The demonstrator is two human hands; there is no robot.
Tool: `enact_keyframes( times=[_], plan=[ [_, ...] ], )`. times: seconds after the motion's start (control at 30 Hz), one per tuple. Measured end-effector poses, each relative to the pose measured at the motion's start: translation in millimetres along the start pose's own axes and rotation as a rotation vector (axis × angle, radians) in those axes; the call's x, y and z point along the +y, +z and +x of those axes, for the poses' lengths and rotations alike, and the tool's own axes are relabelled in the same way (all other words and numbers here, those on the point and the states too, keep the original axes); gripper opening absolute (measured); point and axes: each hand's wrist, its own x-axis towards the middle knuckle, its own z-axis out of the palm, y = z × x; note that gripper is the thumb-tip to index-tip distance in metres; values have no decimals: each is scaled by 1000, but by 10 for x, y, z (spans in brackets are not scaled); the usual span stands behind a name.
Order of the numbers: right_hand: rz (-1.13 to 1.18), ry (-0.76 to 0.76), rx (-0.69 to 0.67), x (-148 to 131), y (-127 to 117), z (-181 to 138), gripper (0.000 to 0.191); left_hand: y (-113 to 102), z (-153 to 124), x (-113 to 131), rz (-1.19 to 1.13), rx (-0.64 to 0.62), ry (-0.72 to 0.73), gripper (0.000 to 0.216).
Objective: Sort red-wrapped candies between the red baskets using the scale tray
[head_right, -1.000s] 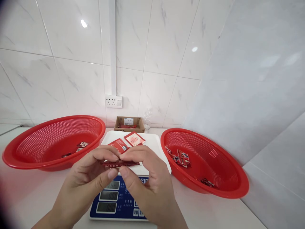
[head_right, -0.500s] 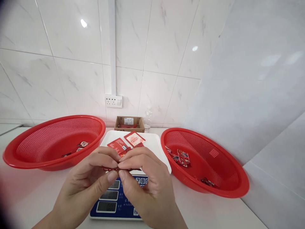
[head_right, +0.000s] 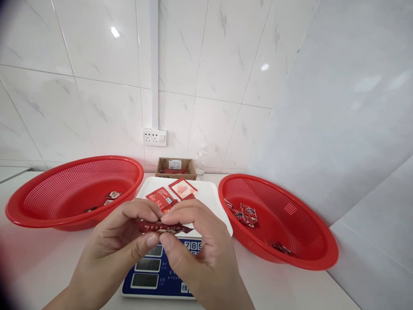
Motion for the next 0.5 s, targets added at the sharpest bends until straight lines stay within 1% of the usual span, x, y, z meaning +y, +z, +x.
enact_keyframes(
  times=[0.13, 0.23, 0.33, 0.5],
  plan=[
    [17, 26, -32, 10, -17, 0, 21, -8, 15, 9, -29, -7, -22, 12],
    [29, 22, -24, 21, -15, 3, 19, -2, 18, 14, -40, -1, -32, 9],
    [14, -4, 4, 28, -3, 8, 16, 12, 12, 12, -25, 17, -22, 8],
    [-75, -80, 55, 11, 21, 14, 15, 28, 3, 1, 5, 41, 3, 8]
  ],
)
